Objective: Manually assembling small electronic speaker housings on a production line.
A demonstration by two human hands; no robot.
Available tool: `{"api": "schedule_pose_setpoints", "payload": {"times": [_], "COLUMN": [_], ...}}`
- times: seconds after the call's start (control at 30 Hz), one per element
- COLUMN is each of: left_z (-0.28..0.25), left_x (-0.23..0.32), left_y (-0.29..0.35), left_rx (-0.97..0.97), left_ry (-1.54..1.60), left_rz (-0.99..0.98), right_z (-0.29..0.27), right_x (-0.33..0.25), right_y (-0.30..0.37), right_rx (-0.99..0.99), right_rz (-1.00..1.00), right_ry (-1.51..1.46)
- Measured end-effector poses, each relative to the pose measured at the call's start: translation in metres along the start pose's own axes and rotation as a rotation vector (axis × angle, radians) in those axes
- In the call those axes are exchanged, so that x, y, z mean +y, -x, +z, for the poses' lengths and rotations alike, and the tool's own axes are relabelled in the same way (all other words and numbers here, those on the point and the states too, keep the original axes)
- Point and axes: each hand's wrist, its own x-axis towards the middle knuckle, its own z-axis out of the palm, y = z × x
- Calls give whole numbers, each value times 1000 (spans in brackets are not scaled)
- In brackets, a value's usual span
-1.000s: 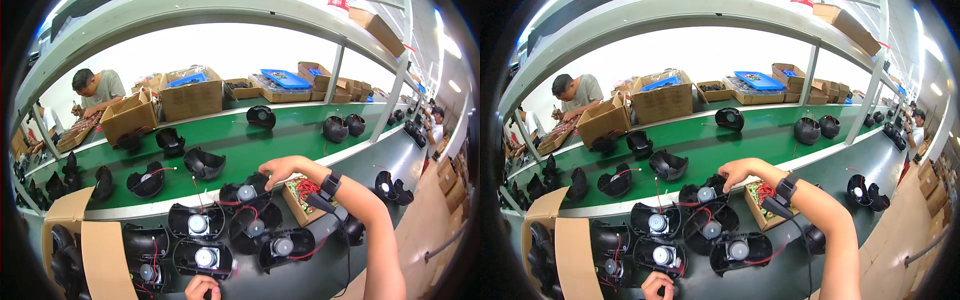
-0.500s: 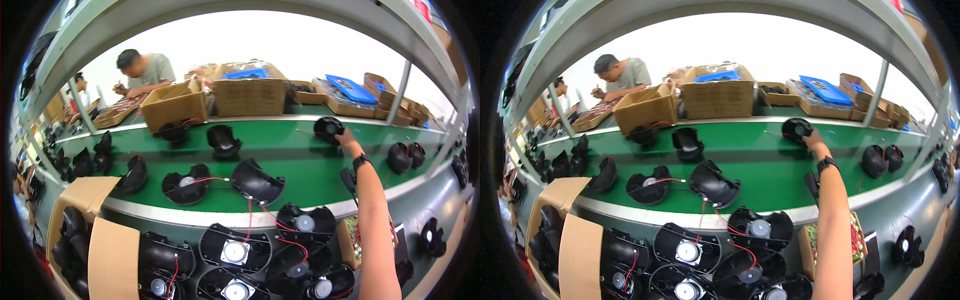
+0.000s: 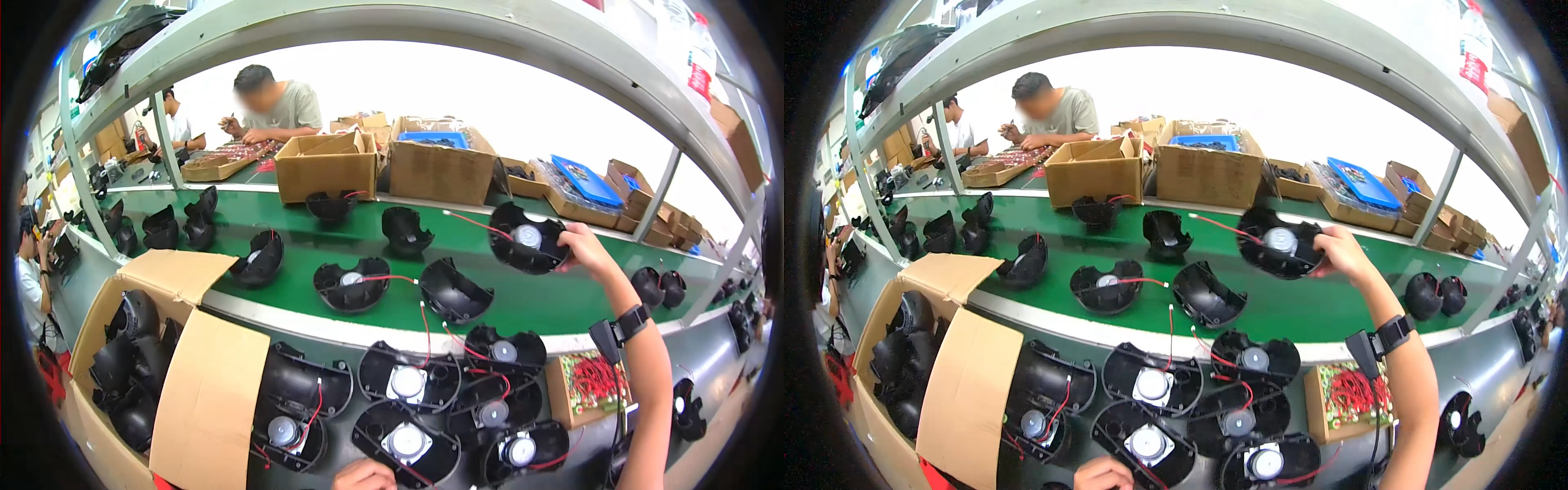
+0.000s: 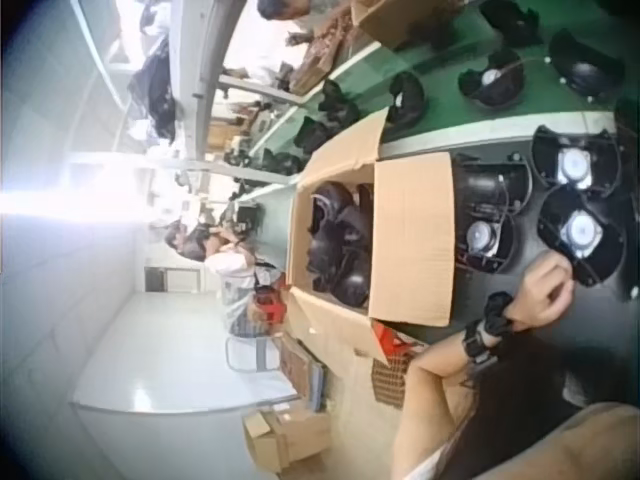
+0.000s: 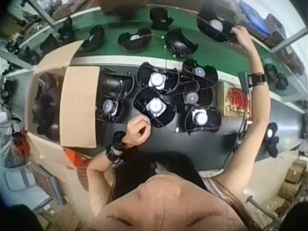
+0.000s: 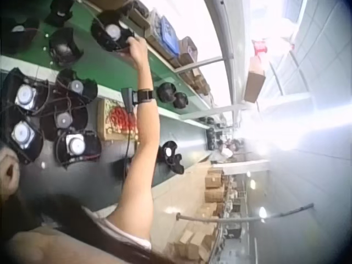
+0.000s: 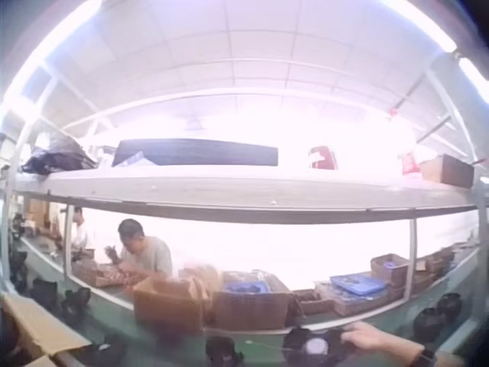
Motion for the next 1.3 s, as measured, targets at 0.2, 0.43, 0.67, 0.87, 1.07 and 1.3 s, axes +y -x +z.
{"api": "schedule_pose_setpoints", "payload": {"times": [0.2,0.43,0.67,0.87,1.07,1.3], "left_z": [0,2,6,8,11,11], "left_x": [-6,-9,-7,-6,-5,-5], "left_y": [14,14,10,12,17,17], "left_rx": [79,186,6,-40,-119,-56], "left_ry": [108,88,54,26,36,0], "left_rz": [-93,-11,-2,4,-88,-114], "right_z": [45,73,53,20,51,43], "right_x": [-67,-55,-14,31,61,49], "right_y": [139,256,318,363,399,409], "right_rx": [-408,-915,-668,-432,38,294], "right_rz": [-168,71,176,338,133,258], "right_ry": [79,221,102,-105,-460,-645]}}
